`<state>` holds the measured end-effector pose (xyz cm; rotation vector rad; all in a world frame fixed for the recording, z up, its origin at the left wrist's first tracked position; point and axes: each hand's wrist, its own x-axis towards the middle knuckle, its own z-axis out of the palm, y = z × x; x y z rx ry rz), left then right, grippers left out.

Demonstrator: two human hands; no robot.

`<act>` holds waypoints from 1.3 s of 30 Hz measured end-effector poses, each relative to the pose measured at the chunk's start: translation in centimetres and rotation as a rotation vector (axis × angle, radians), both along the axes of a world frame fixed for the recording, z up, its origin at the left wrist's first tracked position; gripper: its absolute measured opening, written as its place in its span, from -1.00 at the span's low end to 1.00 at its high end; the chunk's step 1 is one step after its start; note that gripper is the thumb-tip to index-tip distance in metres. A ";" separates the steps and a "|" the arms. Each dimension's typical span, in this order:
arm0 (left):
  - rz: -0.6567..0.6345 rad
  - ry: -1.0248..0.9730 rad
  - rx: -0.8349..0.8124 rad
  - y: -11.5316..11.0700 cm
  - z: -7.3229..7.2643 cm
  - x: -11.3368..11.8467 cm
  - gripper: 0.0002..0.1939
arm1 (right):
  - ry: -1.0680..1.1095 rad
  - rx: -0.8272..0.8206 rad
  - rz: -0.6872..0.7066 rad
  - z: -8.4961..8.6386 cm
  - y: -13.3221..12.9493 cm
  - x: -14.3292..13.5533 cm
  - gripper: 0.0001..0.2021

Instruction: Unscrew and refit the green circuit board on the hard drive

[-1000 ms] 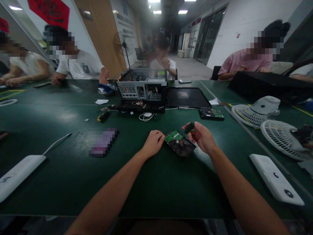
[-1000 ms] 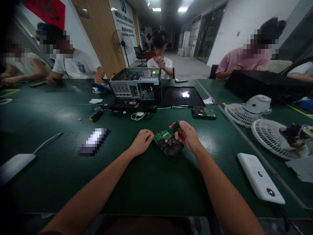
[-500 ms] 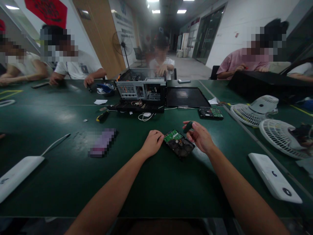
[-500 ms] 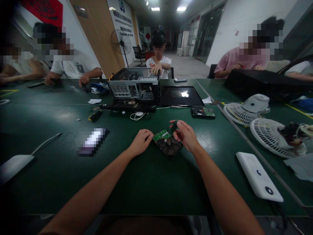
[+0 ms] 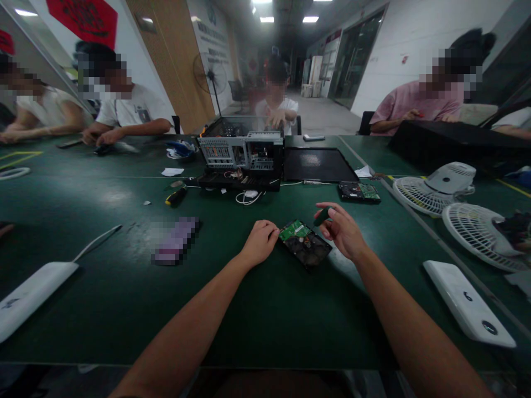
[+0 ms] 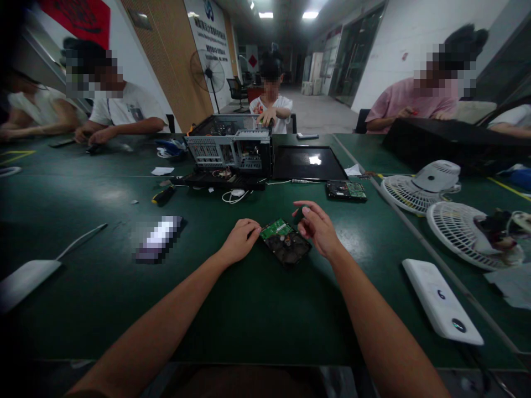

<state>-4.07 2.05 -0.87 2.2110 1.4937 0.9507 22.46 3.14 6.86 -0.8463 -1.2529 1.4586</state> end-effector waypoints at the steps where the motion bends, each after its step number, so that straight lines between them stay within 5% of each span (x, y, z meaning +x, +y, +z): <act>1: 0.002 -0.002 -0.002 0.0 0.0 0.0 -0.80 | -0.004 0.002 0.003 0.0 0.0 0.0 -0.69; 13: 0.019 -0.026 -0.020 -0.3 0.7 -0.1 -0.86 | 0.023 -0.038 -0.004 -0.1 0.1 -0.1 -0.57; 39: 0.024 -0.042 0.003 -0.3 0.7 0.1 -0.88 | 0.013 -0.057 -0.003 0.2 0.0 0.0 -0.69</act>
